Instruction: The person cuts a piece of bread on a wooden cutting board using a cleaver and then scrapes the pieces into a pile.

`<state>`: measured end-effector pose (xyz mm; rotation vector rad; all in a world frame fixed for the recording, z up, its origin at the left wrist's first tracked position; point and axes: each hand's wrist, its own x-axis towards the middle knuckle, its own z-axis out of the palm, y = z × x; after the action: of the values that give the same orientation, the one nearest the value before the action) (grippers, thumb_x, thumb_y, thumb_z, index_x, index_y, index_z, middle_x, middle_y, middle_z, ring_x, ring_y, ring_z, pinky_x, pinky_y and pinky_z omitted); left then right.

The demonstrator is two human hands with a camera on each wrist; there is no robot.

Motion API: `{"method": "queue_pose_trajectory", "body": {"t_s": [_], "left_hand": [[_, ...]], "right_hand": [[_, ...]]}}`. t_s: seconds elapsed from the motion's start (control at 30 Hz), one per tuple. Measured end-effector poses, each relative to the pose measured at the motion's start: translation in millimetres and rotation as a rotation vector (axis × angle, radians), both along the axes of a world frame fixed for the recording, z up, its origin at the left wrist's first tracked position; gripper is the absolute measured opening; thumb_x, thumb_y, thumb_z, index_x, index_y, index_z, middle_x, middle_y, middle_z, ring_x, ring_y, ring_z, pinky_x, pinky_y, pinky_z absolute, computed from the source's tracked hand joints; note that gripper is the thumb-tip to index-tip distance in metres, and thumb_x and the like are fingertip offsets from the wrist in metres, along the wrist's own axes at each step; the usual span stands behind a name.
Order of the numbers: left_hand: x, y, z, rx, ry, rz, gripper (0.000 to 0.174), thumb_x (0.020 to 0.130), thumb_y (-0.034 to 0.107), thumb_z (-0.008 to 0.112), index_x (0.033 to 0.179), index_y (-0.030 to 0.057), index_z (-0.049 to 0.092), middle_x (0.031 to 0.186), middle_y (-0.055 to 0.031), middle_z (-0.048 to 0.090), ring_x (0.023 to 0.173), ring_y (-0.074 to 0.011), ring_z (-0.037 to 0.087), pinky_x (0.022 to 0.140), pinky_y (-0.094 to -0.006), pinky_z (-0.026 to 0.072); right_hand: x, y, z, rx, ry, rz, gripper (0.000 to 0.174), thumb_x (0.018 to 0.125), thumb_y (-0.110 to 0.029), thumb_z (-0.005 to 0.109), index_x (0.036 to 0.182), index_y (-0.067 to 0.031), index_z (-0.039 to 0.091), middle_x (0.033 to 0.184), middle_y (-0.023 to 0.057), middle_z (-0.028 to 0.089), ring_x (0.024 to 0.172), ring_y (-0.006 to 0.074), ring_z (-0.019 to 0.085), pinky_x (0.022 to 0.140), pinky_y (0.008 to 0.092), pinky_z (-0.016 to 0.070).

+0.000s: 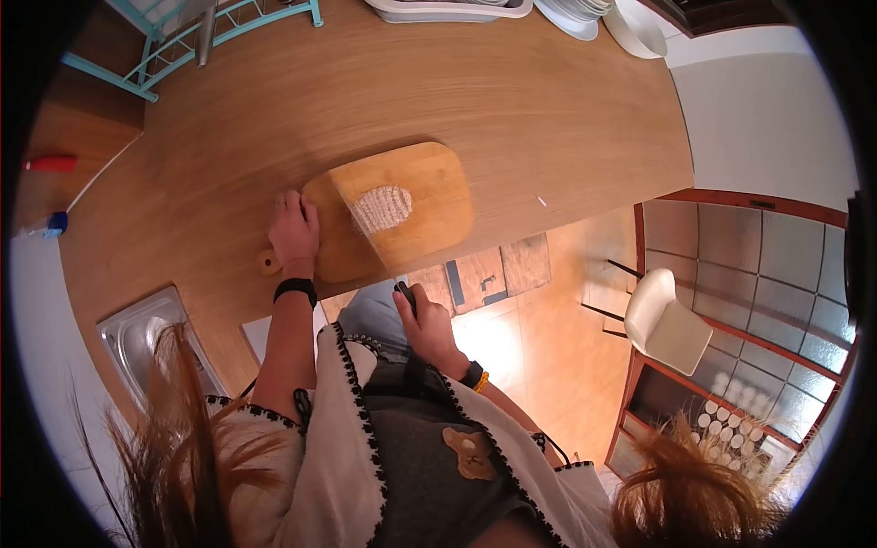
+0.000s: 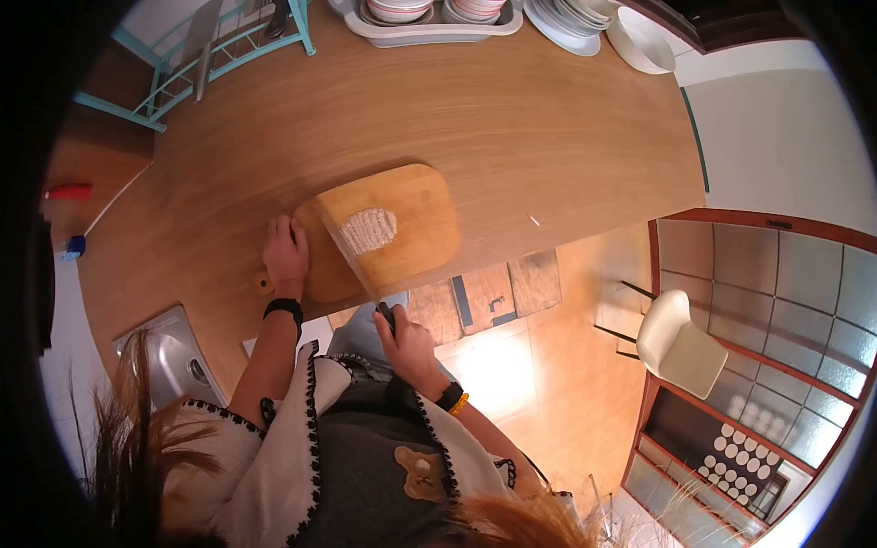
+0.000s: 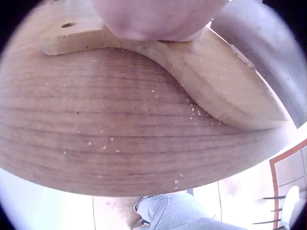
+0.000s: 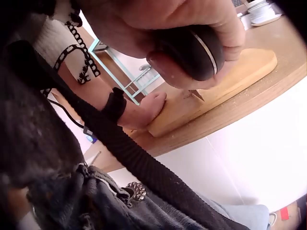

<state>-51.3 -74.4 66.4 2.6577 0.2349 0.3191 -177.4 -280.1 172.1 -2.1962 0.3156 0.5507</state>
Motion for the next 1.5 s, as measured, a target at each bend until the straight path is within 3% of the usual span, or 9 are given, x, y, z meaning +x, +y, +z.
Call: {"method": "queue_pose_trajectory", "body": {"t_s": [0.4, 0.63, 0.77, 0.87, 1.1, 1.23, 1.3, 1.5], "left_hand": [[-1, -2, 1, 0.055, 0.007, -0.005, 0.015, 0.092, 0.019, 0.048, 0.083, 0.0069, 0.047, 0.084, -0.0163, 0.056, 0.076, -0.0365, 0.058, 0.060, -0.0459, 0.0476], [-3, -5, 3, 0.004, 0.049, 0.015, 0.017, 0.094, 0.019, 0.046, 0.085, 0.0052, 0.047, 0.088, -0.0173, 0.056, 0.081, -0.0392, 0.057, 0.065, -0.0475, 0.0461], [-2, -4, -1, 0.051, -0.016, 0.008, 0.016, 0.091, 0.020, 0.049, 0.081, 0.0073, 0.047, 0.082, -0.0154, 0.056, 0.073, -0.0371, 0.058, 0.059, -0.0466, 0.0472], [-3, -4, 3, 0.049, -0.018, 0.007, 0.016, 0.091, 0.020, 0.049, 0.081, 0.0074, 0.046, 0.082, -0.0153, 0.055, 0.073, -0.0373, 0.058, 0.059, -0.0466, 0.0472], [-3, -2, 4, 0.017, 0.006, -0.002, 0.016, 0.091, 0.019, 0.049, 0.081, 0.0074, 0.046, 0.081, -0.0150, 0.055, 0.072, -0.0373, 0.057, 0.058, -0.0466, 0.0469], [-2, -3, 3, 0.025, -0.033, 0.007, 0.016, 0.091, 0.019, 0.049, 0.080, 0.0074, 0.046, 0.081, -0.0148, 0.055, 0.072, -0.0368, 0.058, 0.058, -0.0467, 0.0466], [-3, -3, 5, 0.042, -0.006, 0.001, 0.015, 0.090, 0.018, 0.050, 0.080, 0.0074, 0.046, 0.081, -0.0146, 0.055, 0.072, -0.0361, 0.058, 0.058, -0.0466, 0.0466], [-3, -4, 5, 0.042, -0.036, 0.003, 0.015, 0.090, 0.018, 0.051, 0.080, 0.0078, 0.047, 0.079, -0.0140, 0.054, 0.072, -0.0355, 0.057, 0.058, -0.0460, 0.0466]], "right_hand": [[-8, 10, -6, 0.037, -0.029, 0.049, 0.035, 0.096, -0.039, 0.048, 0.089, -0.0050, 0.048, 0.059, 0.0223, 0.057, 0.059, 0.0433, 0.058, 0.051, 0.0516, 0.0423], [3, -2, 1, 0.032, 0.029, -0.161, 0.038, 0.097, -0.038, 0.047, 0.087, -0.0014, 0.051, 0.062, 0.0210, 0.056, 0.061, 0.0410, 0.058, 0.053, 0.0459, 0.0421], [5, -10, 7, 0.026, 0.021, -0.193, 0.040, 0.098, -0.039, 0.046, 0.089, -0.0008, 0.051, 0.064, 0.0201, 0.056, 0.060, 0.0374, 0.057, 0.054, 0.0417, 0.0425], [4, -10, 15, 0.043, -0.017, -0.272, 0.042, 0.098, -0.042, 0.044, 0.090, -0.0018, 0.053, 0.063, 0.0223, 0.058, 0.063, 0.0438, 0.058, 0.053, 0.0481, 0.0428], [5, -27, -5, -0.007, 0.015, -0.416, 0.043, 0.098, -0.042, 0.043, 0.089, -0.0017, 0.052, 0.069, 0.0250, 0.059, 0.069, 0.0462, 0.058, 0.057, 0.0498, 0.0436], [3, -15, -4, -0.102, -0.013, -0.307, 0.041, 0.098, -0.042, 0.044, 0.091, -0.0024, 0.053, 0.070, 0.0258, 0.060, 0.070, 0.0465, 0.059, 0.058, 0.0513, 0.0440], [1, -9, -1, -0.062, 0.001, -0.245, 0.040, 0.098, -0.040, 0.046, 0.088, -0.0016, 0.050, 0.066, 0.0226, 0.056, 0.064, 0.0437, 0.056, 0.055, 0.0470, 0.0410], [8, -9, 14, 0.032, -0.040, -0.266, 0.039, 0.098, -0.038, 0.046, 0.086, -0.0012, 0.050, 0.062, 0.0216, 0.054, 0.060, 0.0406, 0.056, 0.053, 0.0445, 0.0404]]}}
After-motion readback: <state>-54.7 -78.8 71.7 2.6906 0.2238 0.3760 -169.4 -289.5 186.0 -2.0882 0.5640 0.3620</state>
